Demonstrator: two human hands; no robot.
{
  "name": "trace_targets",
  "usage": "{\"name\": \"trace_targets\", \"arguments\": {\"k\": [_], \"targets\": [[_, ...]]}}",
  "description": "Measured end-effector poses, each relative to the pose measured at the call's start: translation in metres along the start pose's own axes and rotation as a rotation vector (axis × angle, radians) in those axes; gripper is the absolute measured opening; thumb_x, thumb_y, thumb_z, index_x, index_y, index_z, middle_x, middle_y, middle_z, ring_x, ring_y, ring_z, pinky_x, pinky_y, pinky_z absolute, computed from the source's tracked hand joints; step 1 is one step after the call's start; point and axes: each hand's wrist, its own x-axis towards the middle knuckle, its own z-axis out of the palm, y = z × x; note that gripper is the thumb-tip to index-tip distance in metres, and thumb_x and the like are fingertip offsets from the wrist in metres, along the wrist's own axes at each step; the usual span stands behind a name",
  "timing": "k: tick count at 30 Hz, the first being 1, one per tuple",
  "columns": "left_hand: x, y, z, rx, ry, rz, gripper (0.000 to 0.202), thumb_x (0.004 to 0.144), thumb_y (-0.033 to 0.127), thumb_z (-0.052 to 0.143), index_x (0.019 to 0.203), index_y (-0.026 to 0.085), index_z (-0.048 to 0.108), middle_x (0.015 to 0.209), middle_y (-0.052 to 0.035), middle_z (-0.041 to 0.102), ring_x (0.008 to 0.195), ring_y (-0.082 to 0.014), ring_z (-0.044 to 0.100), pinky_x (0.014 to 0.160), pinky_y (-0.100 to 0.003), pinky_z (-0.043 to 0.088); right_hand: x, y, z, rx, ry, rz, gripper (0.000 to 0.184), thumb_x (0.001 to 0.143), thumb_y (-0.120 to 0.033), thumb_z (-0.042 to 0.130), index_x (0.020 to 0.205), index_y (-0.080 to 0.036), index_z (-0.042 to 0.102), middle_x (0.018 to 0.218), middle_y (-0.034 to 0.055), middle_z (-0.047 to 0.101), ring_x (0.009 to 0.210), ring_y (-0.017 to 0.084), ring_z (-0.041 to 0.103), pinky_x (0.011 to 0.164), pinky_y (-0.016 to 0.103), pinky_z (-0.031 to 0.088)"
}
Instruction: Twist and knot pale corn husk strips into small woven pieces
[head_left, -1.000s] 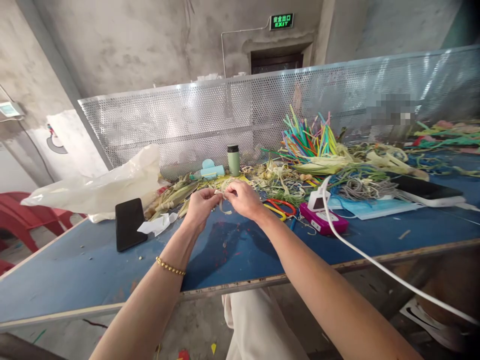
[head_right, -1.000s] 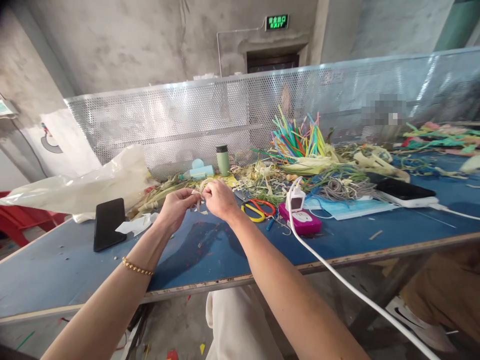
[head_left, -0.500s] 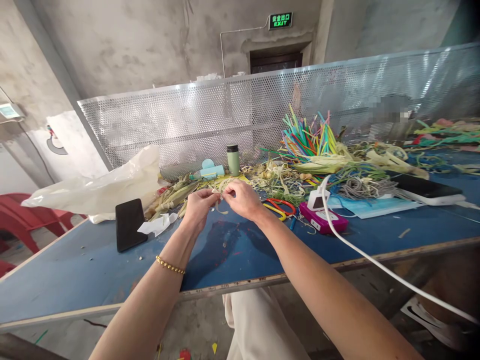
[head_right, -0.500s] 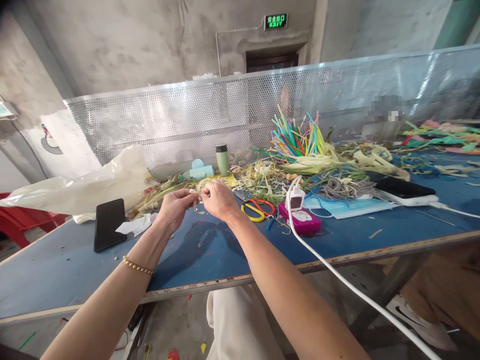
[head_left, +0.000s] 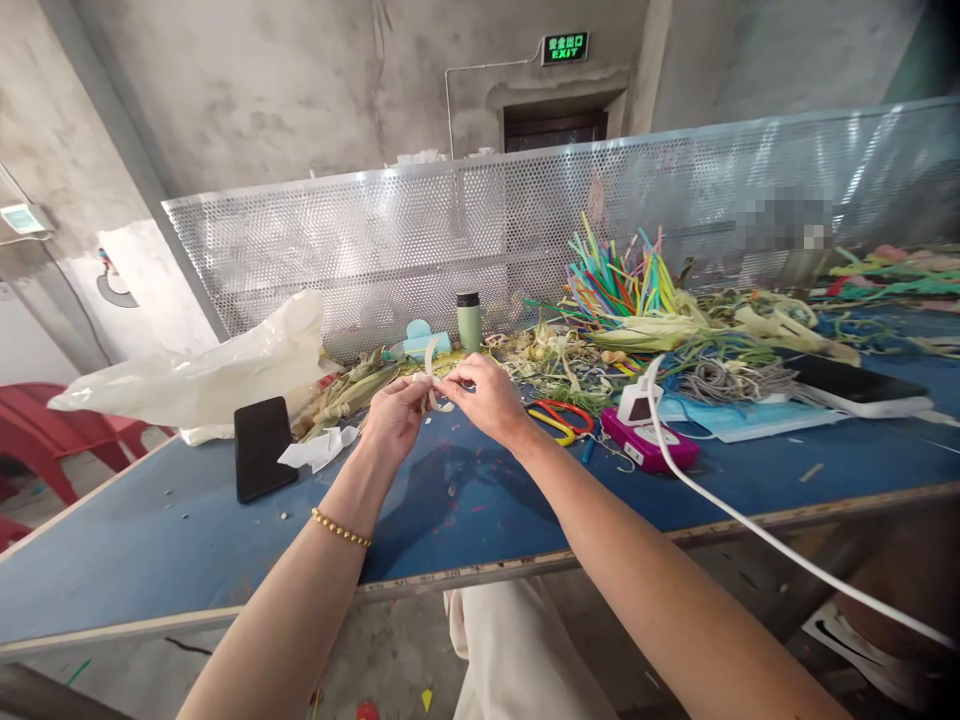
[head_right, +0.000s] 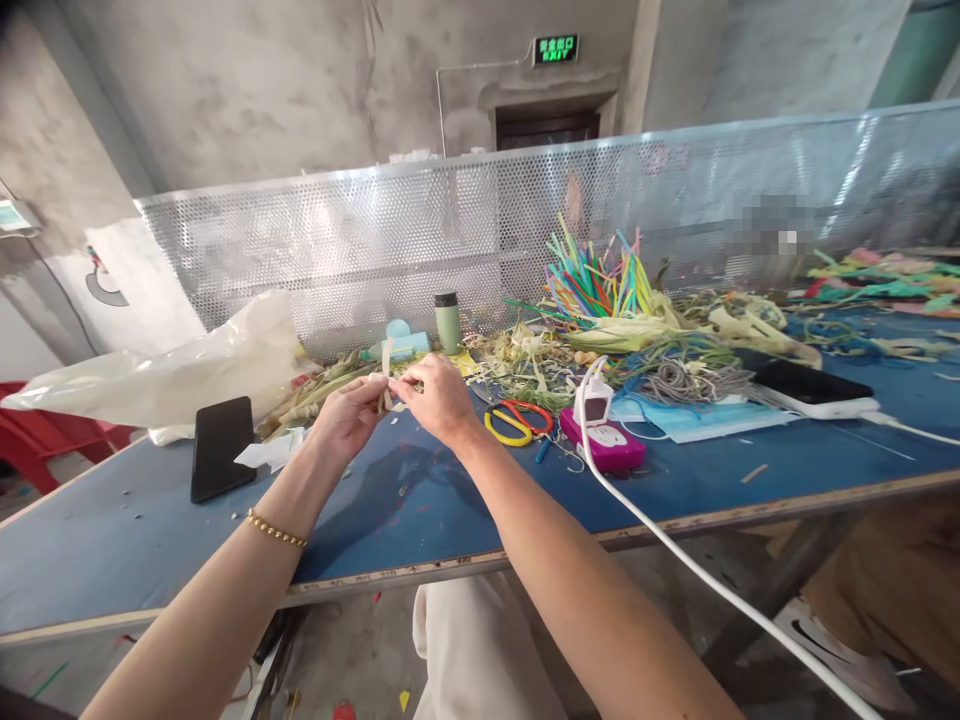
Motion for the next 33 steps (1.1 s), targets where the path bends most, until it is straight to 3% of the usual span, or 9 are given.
{"name": "trace_targets", "arguments": {"k": [3, 7, 20, 25, 28, 33], "targets": [[-0.002, -0.005, 0.001, 0.074, -0.051, 0.045, 0.015, 0.06, 0.013, 0.082, 0.064, 0.012, 0.067, 0.061, -0.0007, 0.062, 0.054, -0.0079, 0.052, 0.055, -0.022, 0.04, 0.0, -0.001, -0.001, 0.039, -0.015, 0.069, 0.02, 0.083, -0.026, 0.074, 0.068, -0.017, 0.065, 0.073, 0.0016, 0.061, 0.072, 0.015, 0.054, 0.069, 0.027, 0.041], [-0.003, -0.006, 0.003, 0.123, -0.063, 0.039, 0.018, 0.059, 0.019, 0.084, 0.063, 0.012, 0.068, 0.059, -0.001, 0.061, 0.054, -0.0087, 0.051, 0.055, -0.024, 0.038, 0.0, -0.003, -0.003, 0.098, -0.065, 0.12, 0.019, 0.082, -0.015, 0.069, 0.065, -0.017, 0.061, 0.071, 0.0007, 0.061, 0.068, 0.013, 0.053, 0.066, 0.025, 0.039], [-0.006, -0.004, 0.007, 0.145, -0.019, 0.025, 0.014, 0.057, 0.018, 0.081, 0.063, 0.012, 0.07, 0.06, -0.0013, 0.061, 0.055, -0.0092, 0.05, 0.056, -0.025, 0.038, 0.001, 0.0, -0.001, 0.054, -0.083, 0.122, 0.02, 0.077, -0.009, 0.067, 0.061, -0.017, 0.057, 0.069, -0.0003, 0.058, 0.065, 0.013, 0.05, 0.063, 0.025, 0.037], [-0.004, 0.001, 0.005, 0.072, 0.028, -0.017, 0.009, 0.061, 0.012, 0.078, 0.065, 0.01, 0.069, 0.062, -0.0026, 0.064, 0.059, -0.0106, 0.057, 0.06, -0.024, 0.043, 0.001, 0.0, -0.006, 0.03, -0.046, 0.06, 0.017, 0.087, -0.018, 0.066, 0.07, -0.016, 0.066, 0.074, 0.0022, 0.059, 0.071, 0.014, 0.053, 0.069, 0.027, 0.041], [0.0, 0.006, 0.002, -0.026, 0.113, -0.088, 0.008, 0.067, 0.007, 0.074, 0.068, 0.011, 0.068, 0.064, -0.0019, 0.064, 0.06, -0.0104, 0.059, 0.059, -0.023, 0.045, 0.0, 0.002, -0.005, 0.008, -0.043, -0.056, 0.012, 0.087, -0.012, 0.064, 0.081, -0.018, 0.073, 0.082, 0.0034, 0.06, 0.08, 0.016, 0.055, 0.078, 0.029, 0.042], [0.003, 0.01, 0.002, -0.141, 0.204, -0.115, 0.012, 0.072, 0.0, 0.069, 0.07, 0.011, 0.065, 0.063, -0.0001, 0.062, 0.057, -0.0074, 0.057, 0.056, -0.02, 0.045, -0.006, 0.001, 0.002, 0.009, -0.122, -0.208, 0.027, 0.082, -0.007, 0.069, 0.1, -0.025, 0.076, 0.095, 0.0042, 0.058, 0.094, 0.019, 0.054, 0.087, 0.033, 0.043]]}}
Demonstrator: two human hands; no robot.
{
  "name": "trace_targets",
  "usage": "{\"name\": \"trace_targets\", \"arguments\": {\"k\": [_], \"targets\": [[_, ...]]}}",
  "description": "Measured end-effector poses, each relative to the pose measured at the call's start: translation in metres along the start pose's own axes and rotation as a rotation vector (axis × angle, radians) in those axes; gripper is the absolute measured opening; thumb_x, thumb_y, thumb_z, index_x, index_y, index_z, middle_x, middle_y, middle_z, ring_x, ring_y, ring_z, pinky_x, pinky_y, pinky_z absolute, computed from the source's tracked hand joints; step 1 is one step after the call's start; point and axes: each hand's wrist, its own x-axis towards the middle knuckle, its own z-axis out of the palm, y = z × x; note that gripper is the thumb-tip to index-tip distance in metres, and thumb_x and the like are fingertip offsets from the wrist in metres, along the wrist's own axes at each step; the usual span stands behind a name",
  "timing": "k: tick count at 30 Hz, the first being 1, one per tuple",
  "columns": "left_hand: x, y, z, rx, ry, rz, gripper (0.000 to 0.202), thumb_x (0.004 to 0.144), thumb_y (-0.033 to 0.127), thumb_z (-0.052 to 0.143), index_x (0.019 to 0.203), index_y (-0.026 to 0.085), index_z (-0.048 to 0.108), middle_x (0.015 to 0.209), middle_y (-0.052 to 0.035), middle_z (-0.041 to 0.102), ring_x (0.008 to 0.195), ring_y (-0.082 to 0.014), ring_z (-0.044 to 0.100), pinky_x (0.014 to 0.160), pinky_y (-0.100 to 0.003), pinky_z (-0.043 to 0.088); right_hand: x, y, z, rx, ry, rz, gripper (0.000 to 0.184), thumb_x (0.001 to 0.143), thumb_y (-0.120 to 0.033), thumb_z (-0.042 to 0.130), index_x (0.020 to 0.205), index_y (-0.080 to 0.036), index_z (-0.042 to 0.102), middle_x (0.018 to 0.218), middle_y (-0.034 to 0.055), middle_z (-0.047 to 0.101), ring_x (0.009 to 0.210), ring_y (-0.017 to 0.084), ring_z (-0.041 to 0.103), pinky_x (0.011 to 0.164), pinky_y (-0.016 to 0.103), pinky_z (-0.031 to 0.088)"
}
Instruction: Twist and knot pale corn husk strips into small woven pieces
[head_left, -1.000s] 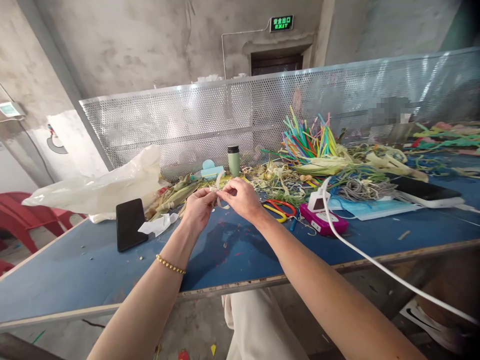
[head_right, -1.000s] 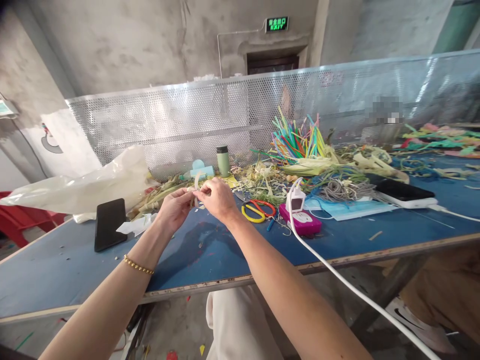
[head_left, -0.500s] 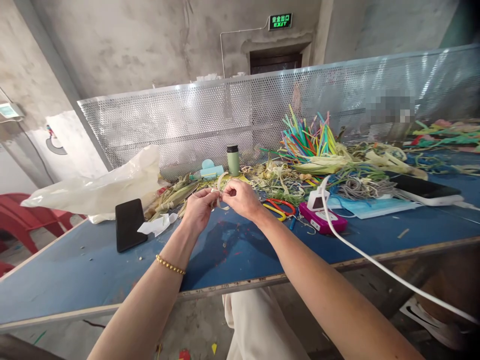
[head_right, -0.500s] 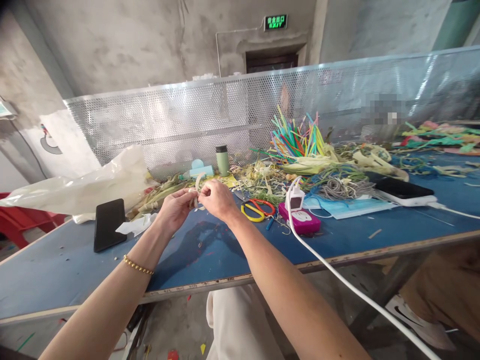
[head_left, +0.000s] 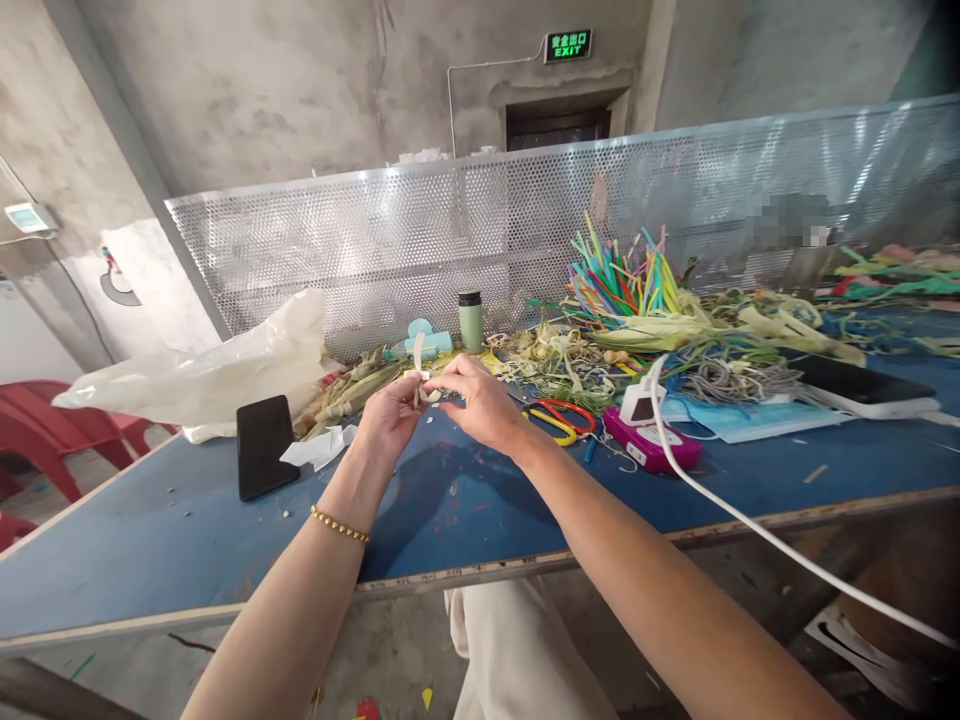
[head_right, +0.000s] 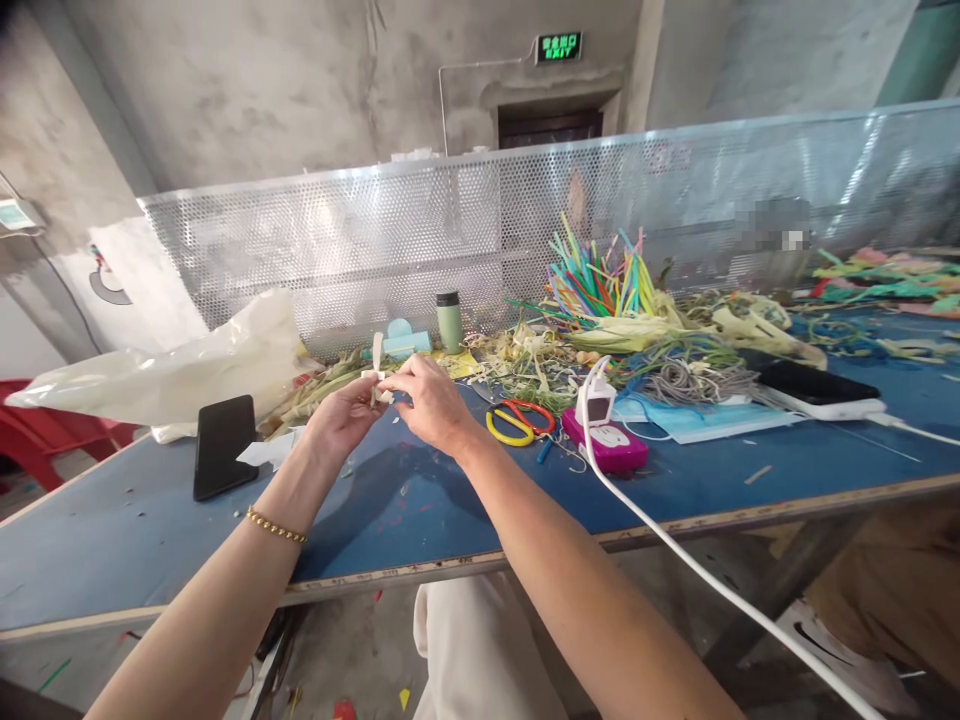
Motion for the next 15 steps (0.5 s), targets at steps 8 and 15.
{"name": "trace_targets", "arguments": {"k": [8, 15], "targets": [[-0.0015, -0.0073, -0.002, 0.138, -0.137, 0.062, 0.016, 0.06, 0.005, 0.078, 0.065, 0.013, 0.065, 0.061, 0.0005, 0.061, 0.054, -0.0074, 0.052, 0.053, -0.021, 0.041, 0.0048, -0.0066, 0.0008, 0.047, 0.154, 0.049, 0.009, 0.086, -0.02, 0.071, 0.077, -0.022, 0.072, 0.083, 0.0024, 0.057, 0.086, 0.017, 0.054, 0.081, 0.031, 0.044], [-0.0093, -0.0078, -0.0033, 0.257, -0.259, 0.067, 0.016, 0.055, 0.015, 0.08, 0.067, 0.012, 0.07, 0.067, -0.0035, 0.067, 0.061, -0.013, 0.06, 0.059, -0.026, 0.042, 0.0068, -0.004, 0.0033, 0.167, 0.232, 0.265, 0.016, 0.082, -0.012, 0.06, 0.069, -0.019, 0.056, 0.072, 0.0006, 0.062, 0.069, 0.014, 0.055, 0.069, 0.026, 0.042]]}}
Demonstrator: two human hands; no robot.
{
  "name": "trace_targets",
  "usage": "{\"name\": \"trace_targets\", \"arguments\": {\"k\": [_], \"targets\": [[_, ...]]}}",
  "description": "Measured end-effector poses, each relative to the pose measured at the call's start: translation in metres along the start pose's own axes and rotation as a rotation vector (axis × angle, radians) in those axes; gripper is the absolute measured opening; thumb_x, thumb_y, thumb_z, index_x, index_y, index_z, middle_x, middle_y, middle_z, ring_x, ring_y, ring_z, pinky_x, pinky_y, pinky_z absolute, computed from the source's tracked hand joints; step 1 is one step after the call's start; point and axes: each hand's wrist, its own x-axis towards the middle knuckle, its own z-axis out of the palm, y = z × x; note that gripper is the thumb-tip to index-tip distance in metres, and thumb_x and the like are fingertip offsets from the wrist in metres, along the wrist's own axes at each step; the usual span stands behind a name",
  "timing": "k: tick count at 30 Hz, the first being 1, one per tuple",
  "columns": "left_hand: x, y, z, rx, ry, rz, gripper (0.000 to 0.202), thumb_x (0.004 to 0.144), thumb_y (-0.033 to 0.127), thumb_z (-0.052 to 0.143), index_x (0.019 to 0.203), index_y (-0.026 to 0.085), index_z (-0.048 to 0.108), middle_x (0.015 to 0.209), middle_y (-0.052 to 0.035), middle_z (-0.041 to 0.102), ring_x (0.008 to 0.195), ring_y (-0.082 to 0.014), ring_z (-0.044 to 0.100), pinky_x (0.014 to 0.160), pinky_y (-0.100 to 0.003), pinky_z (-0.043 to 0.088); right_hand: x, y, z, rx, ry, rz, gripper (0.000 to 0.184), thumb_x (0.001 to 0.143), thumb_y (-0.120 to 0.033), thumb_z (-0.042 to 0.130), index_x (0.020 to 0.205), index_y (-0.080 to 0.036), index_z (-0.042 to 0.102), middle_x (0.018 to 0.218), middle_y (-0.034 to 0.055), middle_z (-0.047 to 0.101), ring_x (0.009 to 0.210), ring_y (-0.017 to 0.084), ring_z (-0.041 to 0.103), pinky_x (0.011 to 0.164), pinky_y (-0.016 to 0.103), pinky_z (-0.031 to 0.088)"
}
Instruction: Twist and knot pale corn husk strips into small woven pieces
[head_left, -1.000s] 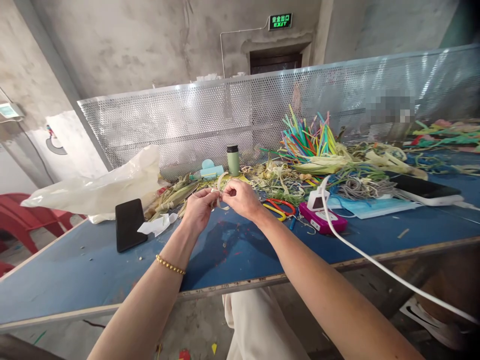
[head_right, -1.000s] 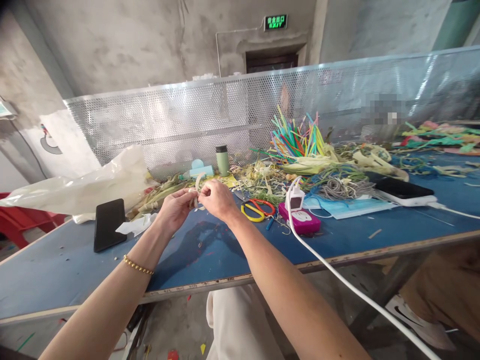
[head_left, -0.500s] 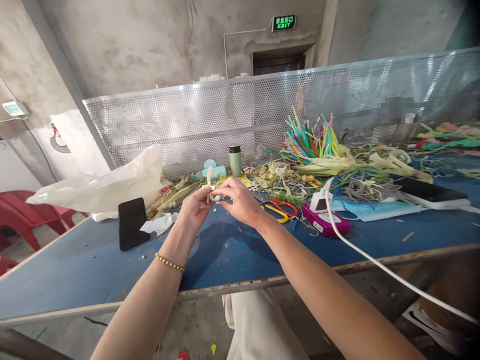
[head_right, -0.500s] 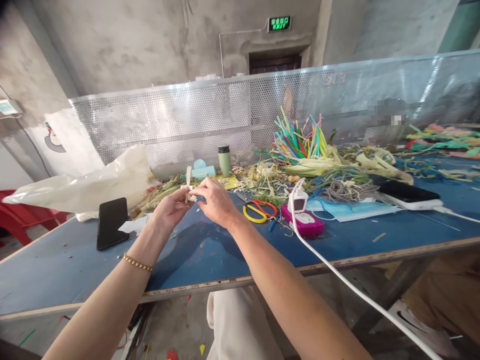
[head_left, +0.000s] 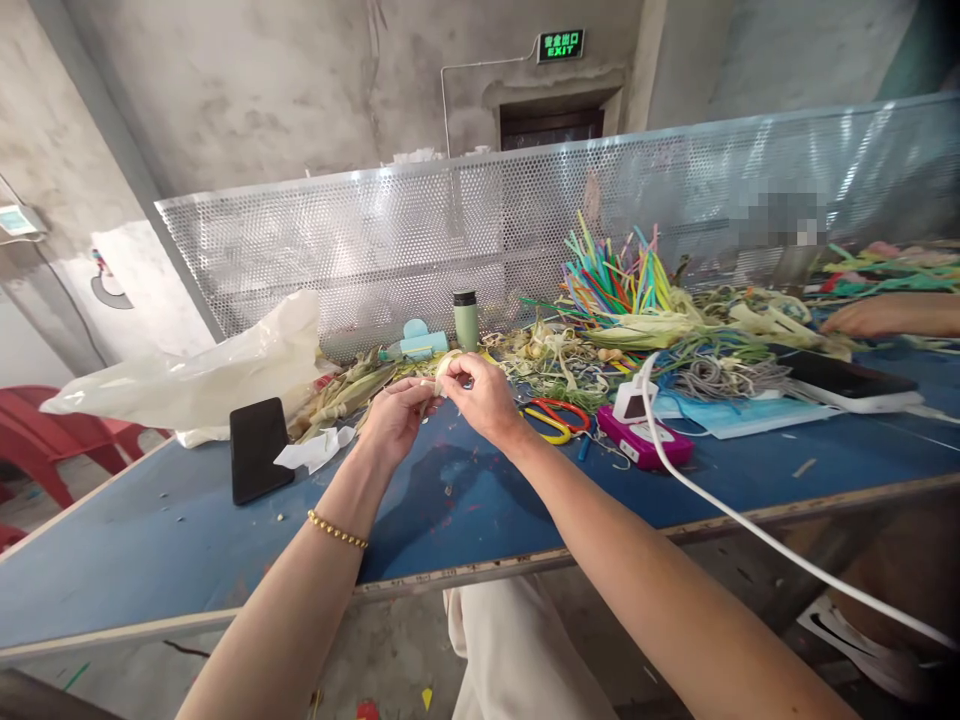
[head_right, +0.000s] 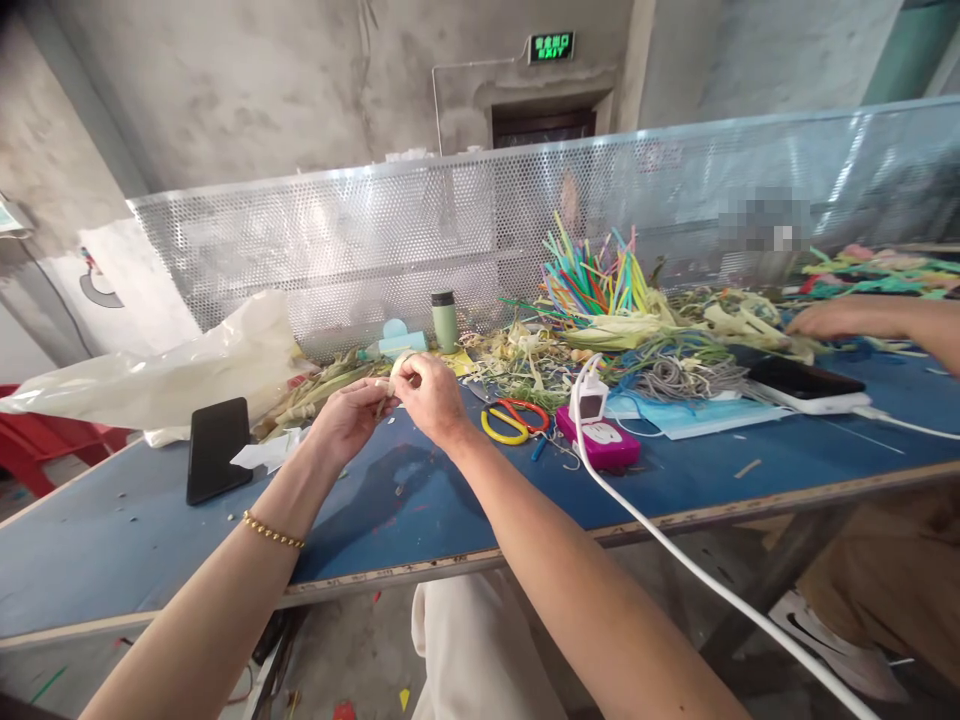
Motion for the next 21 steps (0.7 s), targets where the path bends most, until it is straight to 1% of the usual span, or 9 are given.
{"name": "trace_targets", "arguments": {"k": [6, 14, 21], "targets": [[0.0002, 0.0019, 0.0015, -0.015, -0.038, -0.003, 0.01, 0.057, 0.011, 0.076, 0.064, 0.012, 0.068, 0.067, -0.0033, 0.066, 0.06, -0.013, 0.06, 0.06, -0.027, 0.041, -0.0007, 0.0063, 0.0045, -0.009, 0.024, 0.092, 0.016, 0.085, -0.019, 0.056, 0.071, -0.021, 0.05, 0.07, 0.0014, 0.063, 0.062, 0.014, 0.054, 0.064, 0.026, 0.041], [-0.0013, 0.0022, 0.0032, -0.017, -0.068, -0.045, 0.011, 0.059, 0.011, 0.077, 0.065, 0.013, 0.068, 0.062, -0.0023, 0.063, 0.06, -0.0134, 0.06, 0.06, -0.028, 0.042, -0.0022, 0.0052, 0.0065, -0.034, 0.049, 0.139, 0.015, 0.082, -0.016, 0.055, 0.072, -0.022, 0.046, 0.067, 0.0008, 0.061, 0.063, 0.015, 0.058, 0.063, 0.026, 0.043], [-0.002, 0.0006, 0.0042, -0.032, -0.108, -0.034, 0.016, 0.059, 0.016, 0.083, 0.065, 0.013, 0.069, 0.064, -0.0026, 0.064, 0.062, -0.0124, 0.058, 0.062, -0.027, 0.042, -0.0041, 0.004, 0.0076, -0.063, 0.076, 0.165, 0.014, 0.082, -0.018, 0.055, 0.074, -0.023, 0.044, 0.067, 0.0, 0.059, 0.064, 0.015, 0.058, 0.064, 0.026, 0.044]]}}
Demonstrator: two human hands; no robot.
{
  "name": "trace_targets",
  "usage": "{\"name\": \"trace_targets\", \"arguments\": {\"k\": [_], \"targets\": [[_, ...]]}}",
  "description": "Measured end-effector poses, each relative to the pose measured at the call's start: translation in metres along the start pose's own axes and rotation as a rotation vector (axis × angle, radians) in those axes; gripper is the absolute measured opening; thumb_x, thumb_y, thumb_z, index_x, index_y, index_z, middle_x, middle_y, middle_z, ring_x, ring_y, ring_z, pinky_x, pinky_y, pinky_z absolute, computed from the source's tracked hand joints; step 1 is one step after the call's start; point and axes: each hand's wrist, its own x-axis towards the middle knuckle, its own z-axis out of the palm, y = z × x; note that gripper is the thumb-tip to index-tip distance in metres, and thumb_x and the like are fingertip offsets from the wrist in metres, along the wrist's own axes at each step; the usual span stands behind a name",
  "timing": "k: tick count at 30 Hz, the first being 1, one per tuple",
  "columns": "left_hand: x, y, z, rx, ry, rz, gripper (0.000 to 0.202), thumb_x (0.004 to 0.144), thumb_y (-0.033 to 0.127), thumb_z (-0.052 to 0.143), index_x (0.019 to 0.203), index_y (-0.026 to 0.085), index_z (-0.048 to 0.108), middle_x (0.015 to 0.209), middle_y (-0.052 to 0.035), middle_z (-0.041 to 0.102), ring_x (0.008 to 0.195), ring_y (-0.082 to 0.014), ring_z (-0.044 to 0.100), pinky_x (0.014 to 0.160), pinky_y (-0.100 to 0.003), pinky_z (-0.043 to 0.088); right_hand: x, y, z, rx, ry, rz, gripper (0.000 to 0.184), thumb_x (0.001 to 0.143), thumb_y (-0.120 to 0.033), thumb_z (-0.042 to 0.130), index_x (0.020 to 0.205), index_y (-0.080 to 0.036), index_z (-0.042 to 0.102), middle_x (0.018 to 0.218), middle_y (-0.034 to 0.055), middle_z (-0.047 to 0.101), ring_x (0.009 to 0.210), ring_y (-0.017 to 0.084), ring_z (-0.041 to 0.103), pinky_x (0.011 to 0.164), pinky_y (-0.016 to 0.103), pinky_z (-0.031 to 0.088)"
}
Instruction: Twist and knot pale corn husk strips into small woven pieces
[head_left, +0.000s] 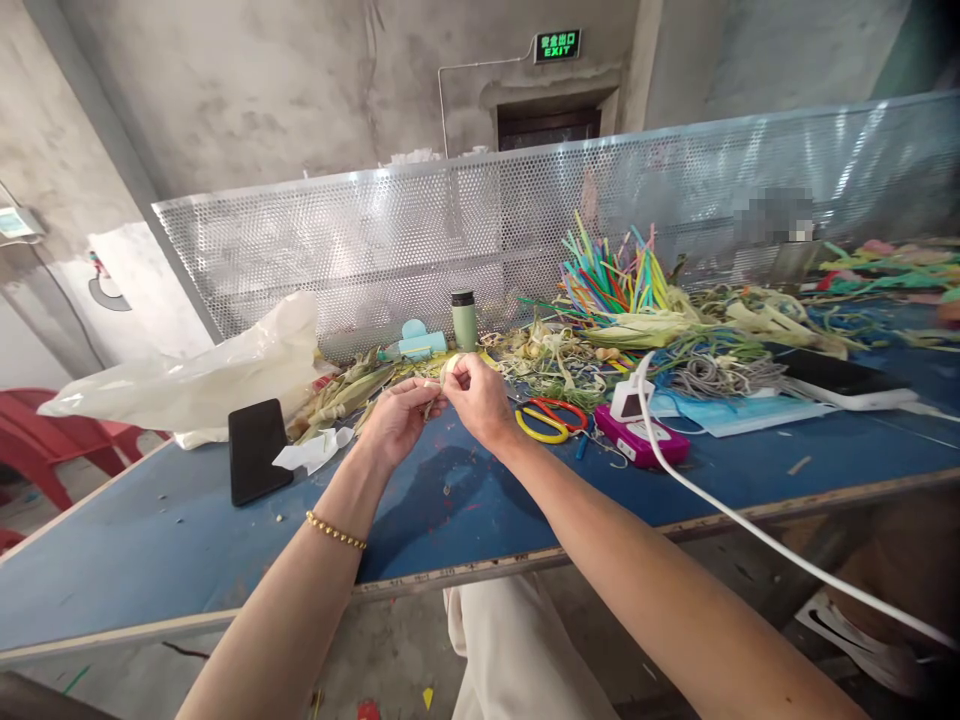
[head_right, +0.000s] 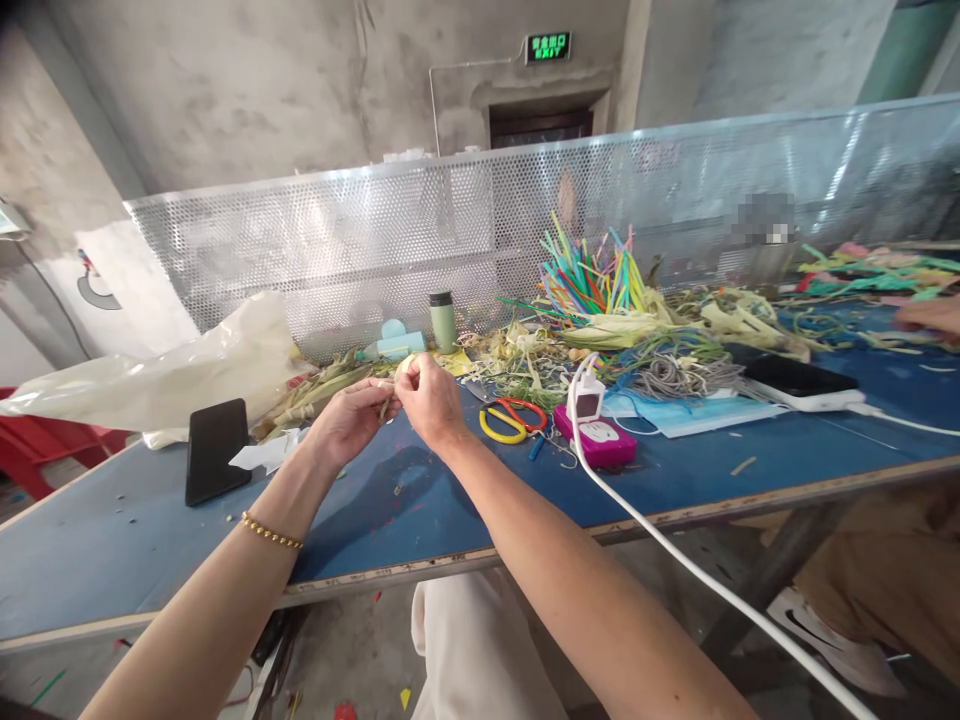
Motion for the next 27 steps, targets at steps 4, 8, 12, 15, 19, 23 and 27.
{"name": "trace_targets", "arguments": {"k": [4, 8, 12, 15, 19, 23, 27], "targets": [[-0.001, -0.002, 0.001, 0.004, -0.035, 0.029, 0.022, 0.059, 0.022, 0.088, 0.065, 0.013, 0.068, 0.064, -0.002, 0.063, 0.063, -0.0111, 0.056, 0.063, -0.027, 0.041, 0.0, -0.002, -0.001, -0.025, 0.005, 0.009, 0.014, 0.082, -0.019, 0.055, 0.075, -0.023, 0.044, 0.068, 0.0008, 0.059, 0.065, 0.016, 0.059, 0.065, 0.027, 0.043], [0.0, -0.003, 0.001, 0.012, -0.027, 0.075, 0.026, 0.056, 0.024, 0.091, 0.065, 0.012, 0.069, 0.064, -0.0012, 0.063, 0.062, -0.0103, 0.056, 0.063, -0.026, 0.042, 0.001, -0.001, 0.0, 0.038, 0.038, 0.024, 0.013, 0.078, -0.02, 0.056, 0.073, -0.023, 0.045, 0.067, 0.0001, 0.059, 0.064, 0.015, 0.056, 0.063, 0.027, 0.042], [0.001, -0.002, 0.0, 0.03, 0.006, 0.077, 0.027, 0.055, 0.024, 0.091, 0.067, 0.011, 0.07, 0.067, -0.0019, 0.064, 0.063, -0.0106, 0.057, 0.062, -0.025, 0.042, 0.004, 0.001, 0.0, 0.188, 0.024, 0.15, 0.011, 0.074, -0.022, 0.057, 0.066, -0.021, 0.049, 0.061, -0.0019, 0.054, 0.059, 0.013, 0.05, 0.059, 0.026, 0.039], [0.001, -0.001, 0.0, 0.034, 0.033, 0.065, 0.027, 0.055, 0.024, 0.09, 0.067, 0.01, 0.071, 0.067, -0.0018, 0.063, 0.062, -0.0103, 0.057, 0.061, -0.025, 0.042, 0.005, 0.0, -0.001, 0.337, -0.018, 0.26, 0.014, 0.072, -0.025, 0.058, 0.061, -0.019, 0.051, 0.057, -0.0035, 0.051, 0.055, 0.011, 0.044, 0.054, 0.024, 0.034], [0.002, 0.001, -0.001, 0.043, 0.054, 0.073, 0.025, 0.054, 0.023, 0.089, 0.065, 0.011, 0.071, 0.064, -0.0014, 0.061, 0.061, -0.0103, 0.056, 0.061, -0.026, 0.043, 0.005, -0.004, -0.005, 0.453, -0.091, 0.342, 0.014, 0.069, -0.026, 0.06, 0.06, -0.018, 0.054, 0.055, -0.0045, 0.051, 0.053, 0.01, 0.042, 0.051, 0.024, 0.031], [0.002, 0.004, -0.003, 0.059, 0.055, 0.075, 0.024, 0.055, 0.023, 0.089, 0.065, 0.011, 0.07, 0.064, -0.0021, 0.063, 0.062, -0.0104, 0.056, 0.063, -0.026, 0.043, 0.005, -0.008, -0.009, 0.48, -0.201, 0.346, 0.017, 0.07, -0.029, 0.062, 0.06, -0.017, 0.056, 0.054, -0.0034, 0.055, 0.053, 0.01, 0.046, 0.052, 0.024, 0.034], [0.004, 0.006, -0.007, 0.082, 0.093, 0.078, 0.026, 0.053, 0.025, 0.089, 0.064, 0.011, 0.07, 0.065, -0.0016, 0.063, 0.06, -0.0099, 0.056, 0.062, -0.026, 0.043, 0.005, -0.004, -0.012, 0.453, -0.349, 0.272, 0.018, 0.076, -0.027, 0.061, 0.063, -0.015, 0.061, 0.059, 0.0003, 0.062, 0.057, 0.012, 0.055, 0.057, 0.025, 0.04]]}}
